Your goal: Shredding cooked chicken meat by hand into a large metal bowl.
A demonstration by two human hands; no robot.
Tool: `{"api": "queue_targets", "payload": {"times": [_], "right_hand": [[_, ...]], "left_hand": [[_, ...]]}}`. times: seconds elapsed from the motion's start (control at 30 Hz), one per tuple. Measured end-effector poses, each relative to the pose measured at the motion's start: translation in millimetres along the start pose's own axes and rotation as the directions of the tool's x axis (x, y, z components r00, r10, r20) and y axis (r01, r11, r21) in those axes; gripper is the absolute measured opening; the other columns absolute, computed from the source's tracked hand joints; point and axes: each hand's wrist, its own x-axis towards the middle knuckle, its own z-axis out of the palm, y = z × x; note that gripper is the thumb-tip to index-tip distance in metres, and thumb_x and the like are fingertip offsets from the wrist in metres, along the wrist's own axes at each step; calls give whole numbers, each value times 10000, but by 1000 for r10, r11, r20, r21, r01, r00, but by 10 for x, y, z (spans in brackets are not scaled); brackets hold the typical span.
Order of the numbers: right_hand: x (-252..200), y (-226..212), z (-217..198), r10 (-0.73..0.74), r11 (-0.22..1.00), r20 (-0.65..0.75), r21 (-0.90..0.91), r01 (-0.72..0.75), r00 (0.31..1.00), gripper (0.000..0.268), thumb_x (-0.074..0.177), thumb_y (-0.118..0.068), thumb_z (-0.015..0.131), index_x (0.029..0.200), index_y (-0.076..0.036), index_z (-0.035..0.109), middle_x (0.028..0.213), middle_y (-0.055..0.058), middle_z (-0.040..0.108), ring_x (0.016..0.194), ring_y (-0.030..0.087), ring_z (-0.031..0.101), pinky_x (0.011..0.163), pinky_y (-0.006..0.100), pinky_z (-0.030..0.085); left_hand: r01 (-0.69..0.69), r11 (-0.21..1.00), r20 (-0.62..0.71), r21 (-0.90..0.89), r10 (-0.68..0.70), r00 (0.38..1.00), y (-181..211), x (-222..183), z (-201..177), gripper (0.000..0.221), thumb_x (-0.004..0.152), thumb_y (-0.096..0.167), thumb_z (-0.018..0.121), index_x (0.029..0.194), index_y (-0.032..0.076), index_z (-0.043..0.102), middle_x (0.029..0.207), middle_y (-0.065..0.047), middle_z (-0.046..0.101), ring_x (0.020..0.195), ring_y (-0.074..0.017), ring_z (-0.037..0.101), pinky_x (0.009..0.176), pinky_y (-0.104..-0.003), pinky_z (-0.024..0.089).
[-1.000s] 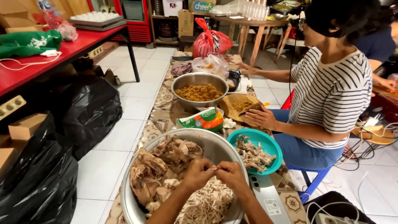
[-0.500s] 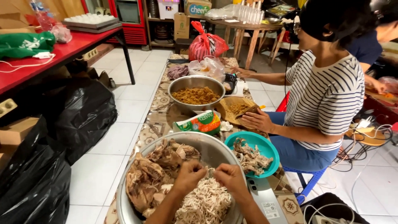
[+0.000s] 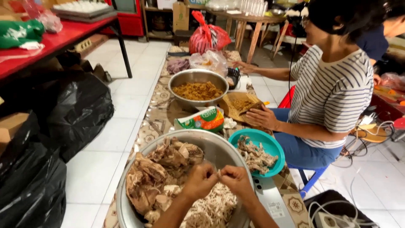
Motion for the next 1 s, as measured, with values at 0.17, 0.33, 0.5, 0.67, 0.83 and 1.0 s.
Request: {"api": "queue_targets", "payload": {"times": [0.17,0.33,0.5,0.67,0.83,1.0], "right_hand": [[-35,-421,7,129,967,-75,230,-109,989,113,668,35,632,590,-21,692,475,7,512,464,92,389,453,272,303],[-39,-266,71,116,982,-99,158,-100,988,111,789,-5,721,682,-35,726,493,11,542,486,69,446,465,233,341],[-42,-173,112,117,993,-76,30,-115,990,83,774,17,742,800,-50,783,552,21,625,532,67,529,485,197,420],[-23,12,101,0,998,-70,-61,-4,998,110,727,30,679,701,-53,746,460,-1,506,443,70,418,408,225,331],[-53,-76,80,-15,998,-111,-59,8,994,135,730,20,639,672,-67,724,468,-16,476,468,74,405,427,226,317],[-61,-273,115,-9,1000,-163,-14,7,987,139,747,2,614,717,-87,717,505,-32,516,504,63,435,468,212,339]], "left_hand": [[-59,997,-98,-57,53,994,-234,53,-65,210,749,194,653,607,129,513,586,12,515,601,-122,488,555,-384,366],[-99,954,-94,-281,75,993,-354,104,59,207,816,214,729,669,107,632,610,-13,579,621,-103,518,564,-327,421],[-136,933,-115,-333,103,988,-178,29,64,162,815,209,779,759,64,731,634,-108,672,630,-179,623,592,-353,504],[-155,957,-113,-246,130,985,75,-99,-43,151,838,181,742,740,66,730,607,-117,655,603,-230,631,567,-371,497],[-145,963,-85,-227,129,988,20,-73,54,137,856,166,703,772,61,728,629,-137,675,626,-274,675,584,-375,519],[-125,963,-116,-237,100,988,7,-66,-40,149,880,174,682,791,63,727,637,-128,678,639,-254,677,590,-375,521]]}}
